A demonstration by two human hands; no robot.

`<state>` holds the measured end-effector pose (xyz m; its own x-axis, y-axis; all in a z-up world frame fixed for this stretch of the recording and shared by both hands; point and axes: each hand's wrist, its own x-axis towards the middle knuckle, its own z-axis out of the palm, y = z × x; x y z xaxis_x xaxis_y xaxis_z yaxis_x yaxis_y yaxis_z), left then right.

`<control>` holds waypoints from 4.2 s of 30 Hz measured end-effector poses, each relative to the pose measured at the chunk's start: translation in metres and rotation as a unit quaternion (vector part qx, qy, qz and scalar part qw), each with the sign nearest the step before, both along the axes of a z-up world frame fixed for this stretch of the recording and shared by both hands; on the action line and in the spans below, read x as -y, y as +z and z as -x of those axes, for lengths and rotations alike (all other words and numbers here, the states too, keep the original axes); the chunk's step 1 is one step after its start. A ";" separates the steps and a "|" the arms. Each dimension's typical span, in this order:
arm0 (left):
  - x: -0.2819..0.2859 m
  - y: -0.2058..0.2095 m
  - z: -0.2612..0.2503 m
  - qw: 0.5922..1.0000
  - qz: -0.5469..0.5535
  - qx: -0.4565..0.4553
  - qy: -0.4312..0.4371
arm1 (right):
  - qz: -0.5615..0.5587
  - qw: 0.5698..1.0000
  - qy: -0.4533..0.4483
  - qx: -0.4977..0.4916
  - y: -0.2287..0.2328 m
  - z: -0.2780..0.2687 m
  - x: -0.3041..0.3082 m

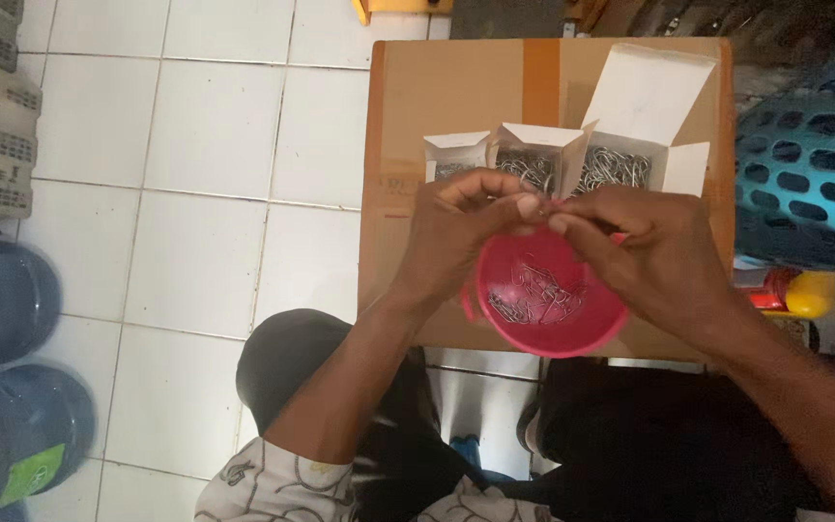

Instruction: The person takes fishing hooks from a small bowl by hand and places them into cardboard boxes according to their size.

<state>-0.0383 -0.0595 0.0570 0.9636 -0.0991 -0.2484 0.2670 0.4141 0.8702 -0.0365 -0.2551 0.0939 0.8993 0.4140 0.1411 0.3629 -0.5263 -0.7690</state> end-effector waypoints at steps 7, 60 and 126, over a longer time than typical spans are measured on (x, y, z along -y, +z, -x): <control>-0.002 0.001 0.002 0.999 -0.023 0.025 -0.018 | 0.010 0.996 0.044 0.083 -0.004 -0.001 -0.003; -0.061 0.027 -0.004 0.973 -0.141 0.084 0.163 | 0.542 0.831 0.068 0.105 -0.049 -0.043 -0.002; -0.080 0.020 -0.005 0.921 -0.278 0.183 0.203 | 0.421 0.884 0.192 -0.064 -0.066 -0.106 -0.109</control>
<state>-0.0333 0.0207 0.0767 0.9221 0.3330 0.1971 -0.1650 -0.1226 0.9787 0.0691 -0.1457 0.0279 0.6561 0.6022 -0.4549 0.5771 -0.7887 -0.2119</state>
